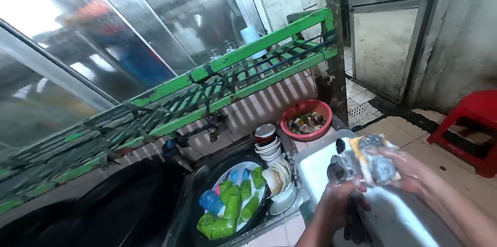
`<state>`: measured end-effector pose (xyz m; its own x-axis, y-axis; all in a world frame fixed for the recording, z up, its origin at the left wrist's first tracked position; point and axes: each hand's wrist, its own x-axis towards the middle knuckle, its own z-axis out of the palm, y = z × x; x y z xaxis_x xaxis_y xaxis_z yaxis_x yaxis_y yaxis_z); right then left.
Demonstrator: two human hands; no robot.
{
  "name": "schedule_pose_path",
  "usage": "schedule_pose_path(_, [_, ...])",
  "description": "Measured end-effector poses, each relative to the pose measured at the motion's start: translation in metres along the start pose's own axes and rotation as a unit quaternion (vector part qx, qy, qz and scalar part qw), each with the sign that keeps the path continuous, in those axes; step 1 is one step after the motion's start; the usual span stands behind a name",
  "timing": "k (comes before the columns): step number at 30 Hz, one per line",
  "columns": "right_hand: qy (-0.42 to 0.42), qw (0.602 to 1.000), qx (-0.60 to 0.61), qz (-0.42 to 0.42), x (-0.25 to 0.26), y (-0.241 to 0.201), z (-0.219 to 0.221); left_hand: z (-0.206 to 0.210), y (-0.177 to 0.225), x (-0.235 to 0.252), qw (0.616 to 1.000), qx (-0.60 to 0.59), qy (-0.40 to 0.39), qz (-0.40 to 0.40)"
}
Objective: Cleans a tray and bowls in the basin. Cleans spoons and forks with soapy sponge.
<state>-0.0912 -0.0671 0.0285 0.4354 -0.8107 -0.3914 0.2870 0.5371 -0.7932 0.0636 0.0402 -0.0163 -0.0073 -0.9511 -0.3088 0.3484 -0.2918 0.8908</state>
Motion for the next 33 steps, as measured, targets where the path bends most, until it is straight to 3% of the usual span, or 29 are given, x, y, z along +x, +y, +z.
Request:
schedule_pose_path(2, [-0.002, 0.999, 0.032, 0.005, 0.0, -0.009, -0.008, -0.001, 0.0, 0.001, 0.999, -0.04, 0.005, 0.019])
schedule_pose_path(8, [-0.132, 0.989, 0.0, 0.064, -0.005, -0.009, -0.008, -0.004, 0.004, -0.004, 0.996, -0.056, -0.006, -0.073])
schedule_pose_path(12, [-0.126, 0.99, -0.054, 0.038, -0.008, -0.008, 0.005, -0.006, -0.001, -0.003, 0.995, -0.015, -0.036, -0.096])
schedule_pose_path(16, [-0.112, 0.991, -0.062, 0.039, -0.007, -0.007, 0.012, -0.002, 0.003, -0.003, 0.994, -0.01, 0.001, -0.112])
schedule_pose_path(22, [-0.013, 0.999, -0.034, 0.009, 0.0, -0.012, 0.011, -0.003, 0.001, -0.004, 0.995, -0.029, -0.051, -0.081])
schedule_pose_path(28, [-0.101, 0.994, 0.033, 0.01, 0.011, -0.009, -0.018, -0.007, -0.003, -0.006, 0.985, -0.116, -0.068, -0.107])
schedule_pose_path(30, [-0.132, 0.991, 0.018, 0.014, 0.016, -0.006, -0.024, -0.008, -0.007, -0.004, 0.988, -0.116, -0.03, -0.101])
schedule_pose_path(33, [-0.113, 0.992, -0.053, -0.001, 0.011, -0.002, -0.028, -0.002, -0.006, 0.0, 0.986, -0.099, 0.115, -0.065])
